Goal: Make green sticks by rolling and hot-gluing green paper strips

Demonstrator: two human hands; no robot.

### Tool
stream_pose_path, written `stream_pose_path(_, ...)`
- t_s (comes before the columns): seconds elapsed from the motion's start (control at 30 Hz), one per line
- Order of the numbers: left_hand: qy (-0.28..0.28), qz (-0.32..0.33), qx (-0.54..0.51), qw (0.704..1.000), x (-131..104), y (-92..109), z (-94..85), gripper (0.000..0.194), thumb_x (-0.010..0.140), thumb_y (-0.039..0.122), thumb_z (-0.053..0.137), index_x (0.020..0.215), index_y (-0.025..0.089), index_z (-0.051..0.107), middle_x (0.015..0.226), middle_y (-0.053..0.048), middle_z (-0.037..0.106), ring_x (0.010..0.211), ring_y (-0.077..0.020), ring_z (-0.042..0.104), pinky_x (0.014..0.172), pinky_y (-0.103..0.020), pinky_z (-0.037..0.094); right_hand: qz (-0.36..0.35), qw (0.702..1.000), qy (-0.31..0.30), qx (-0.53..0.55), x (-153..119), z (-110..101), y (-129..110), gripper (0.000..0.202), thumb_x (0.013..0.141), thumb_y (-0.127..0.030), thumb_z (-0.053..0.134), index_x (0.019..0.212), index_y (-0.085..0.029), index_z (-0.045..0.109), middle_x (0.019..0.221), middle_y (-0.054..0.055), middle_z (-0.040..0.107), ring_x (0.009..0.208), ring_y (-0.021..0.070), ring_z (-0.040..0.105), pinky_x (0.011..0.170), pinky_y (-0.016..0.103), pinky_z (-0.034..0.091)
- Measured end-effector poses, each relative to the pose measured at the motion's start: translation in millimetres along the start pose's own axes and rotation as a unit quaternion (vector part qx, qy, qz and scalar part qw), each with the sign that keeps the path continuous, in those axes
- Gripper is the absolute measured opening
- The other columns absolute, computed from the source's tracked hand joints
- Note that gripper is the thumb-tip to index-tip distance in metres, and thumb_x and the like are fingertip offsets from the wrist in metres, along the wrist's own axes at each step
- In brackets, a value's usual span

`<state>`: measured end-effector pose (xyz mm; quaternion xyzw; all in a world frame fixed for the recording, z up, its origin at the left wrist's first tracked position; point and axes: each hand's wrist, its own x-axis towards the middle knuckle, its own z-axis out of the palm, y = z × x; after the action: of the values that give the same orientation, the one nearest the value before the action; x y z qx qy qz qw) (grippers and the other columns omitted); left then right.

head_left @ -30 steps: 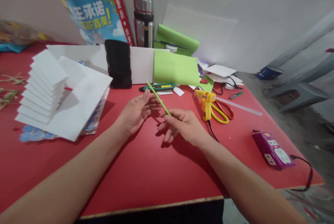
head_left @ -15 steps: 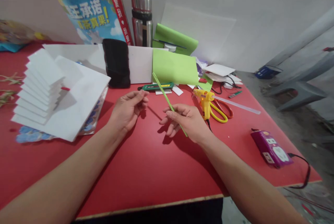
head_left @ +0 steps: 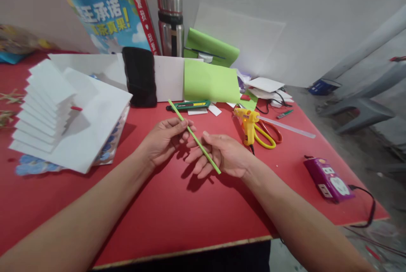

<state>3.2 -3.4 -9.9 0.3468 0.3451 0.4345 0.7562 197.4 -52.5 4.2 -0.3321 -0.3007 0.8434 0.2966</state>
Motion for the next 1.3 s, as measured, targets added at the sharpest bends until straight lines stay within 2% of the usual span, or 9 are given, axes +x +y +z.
stream_pose_path(0.07, 0.011, 0.003, -0.002, 1.0, 0.4, 1.0, -0.1, 0.032, 0.064, 0.029, 0.096, 0.083, 0.008, 0.08, 0.058, -0.002, 0.064, 0.054, -0.0081, 0.057, 0.053, -0.017, 0.049, -0.001, 1.0, -0.002, -0.004, 0.2, -1.1, 0.7, 0.035, 0.11, -0.035, 0.043, 0.111, -0.011, 0.067, 0.093, 0.014, 0.081, 0.068, 0.0195, 0.079, 0.062, 0.033, 0.067)
stream_pose_path(0.17, 0.036, 0.009, 0.006, 0.999, -1.7, 0.7, 4.4, 0.029, 0.065, 0.027, 0.095, 0.081, 0.009, 0.08, 0.058, -0.002, 0.065, 0.054, -0.0096, 0.059, 0.052, -0.019, 0.051, -0.021, 0.999, 0.016, -0.023, 1.8, -0.5, 4.7, 0.024, 0.104, -0.034, 0.058, 0.107, -0.012, 0.067, 0.086, 0.01, 0.08, 0.06, 0.0174, 0.076, 0.056, 0.028, 0.065)
stream_pose_path(0.4, 0.068, 0.011, 0.027, 0.997, -5.2, -0.8, 11.7, 0.027, 0.064, 0.029, 0.095, 0.076, 0.01, 0.079, 0.058, -0.004, 0.067, 0.046, -0.0108, 0.056, 0.042, -0.022, 0.047, -0.051, 0.996, 0.034, -0.058, 5.7, 0.3, 13.0, 0.027, 0.093, -0.04, 0.074, 0.095, -0.015, 0.063, 0.067, 0.004, 0.075, 0.052, 0.0198, 0.073, 0.047, 0.029, 0.062)
stream_pose_path(0.6, 0.074, 0.031, 0.008, 0.997, -5.3, -0.3, 13.5, 0.022, 0.065, 0.023, 0.095, 0.071, 0.01, 0.077, 0.065, -0.004, 0.07, 0.052, -0.0081, 0.058, 0.051, -0.019, 0.049, -0.054, 0.996, 0.015, -0.064, 3.3, 0.7, 11.4, 0.03, 0.093, -0.043, 0.073, 0.095, -0.015, 0.063, 0.068, 0.004, 0.075, 0.05, 0.0183, 0.072, 0.046, 0.028, 0.062)
stream_pose_path(0.73, 0.011, -0.003, -0.02, 1.0, -7.5, -1.5, 13.9, 0.026, 0.064, 0.023, 0.096, 0.08, 0.01, 0.08, 0.072, -0.006, 0.074, 0.056, -0.0105, 0.063, 0.055, -0.023, 0.054, -0.063, 0.997, -0.011, -0.036, 0.8, 0.9, 7.8, 0.029, 0.093, -0.042, 0.073, 0.096, -0.014, 0.064, 0.069, 0.003, 0.075, 0.048, 0.016, 0.07, 0.044, 0.025, 0.06)
stream_pose_path(0.83, -0.033, -0.035, -0.028, 0.998, -8.2, -2.7, 13.1, 0.026, 0.065, 0.021, 0.095, 0.083, 0.01, 0.08, 0.068, -0.005, 0.072, 0.054, -0.0107, 0.062, 0.054, -0.023, 0.053, -0.045, 0.999, -0.011, -0.024, -0.7, 1.5, 4.3, 0.027, 0.098, -0.04, 0.069, 0.095, -0.014, 0.064, 0.07, 0.004, 0.076, 0.051, 0.017, 0.072, 0.048, 0.027, 0.062)
stream_pose_path(0.97, -0.015, -0.02, -0.04, 0.999, -5.5, 0.3, 9.1, 0.019, 0.069, 0.016, 0.092, 0.082, 0.01, 0.079, 0.068, -0.004, 0.071, 0.054, -0.0079, 0.059, 0.052, -0.019, 0.051, 0.018, 0.999, -0.039, -0.009, -3.2, 1.4, -1.0, 0.04, 0.109, -0.045, 0.045, 0.106, -0.012, 0.066, 0.082, 0.012, 0.079, 0.063, 0.0205, 0.077, 0.059, 0.033, 0.066)
stream_pose_path(1.07, 0.004, 0.0, -0.053, 0.999, -3.4, 5.8, 6.3, 0.012, 0.073, 0.01, 0.088, 0.081, 0.01, 0.078, 0.076, -0.005, 0.073, 0.054, -0.0059, 0.057, 0.052, -0.017, 0.05, 0.041, 0.997, -0.072, 0.01, -4.5, -0.4, -4.2, 0.046, 0.112, -0.043, 0.034, 0.115, -0.01, 0.066, 0.089, 0.014, 0.08, 0.071, 0.0214, 0.079, 0.066, 0.036, 0.067)
stream_pose_path(1.3, 0.013, 0.032, -0.077, 0.996, -0.6, 10.3, 3.0, 0.006, 0.079, 0.005, 0.081, 0.079, 0.01, 0.077, 0.075, -0.005, 0.072, 0.056, -0.0045, 0.057, 0.056, -0.014, 0.051, 0.025, 0.996, -0.087, 0.008, -6.7, -5.7, -3.4, 0.03, 0.108, -0.034, 0.051, 0.118, -0.011, 0.066, 0.087, 0.009, 0.079, 0.07, 0.0188, 0.078, 0.064, 0.032, 0.067)
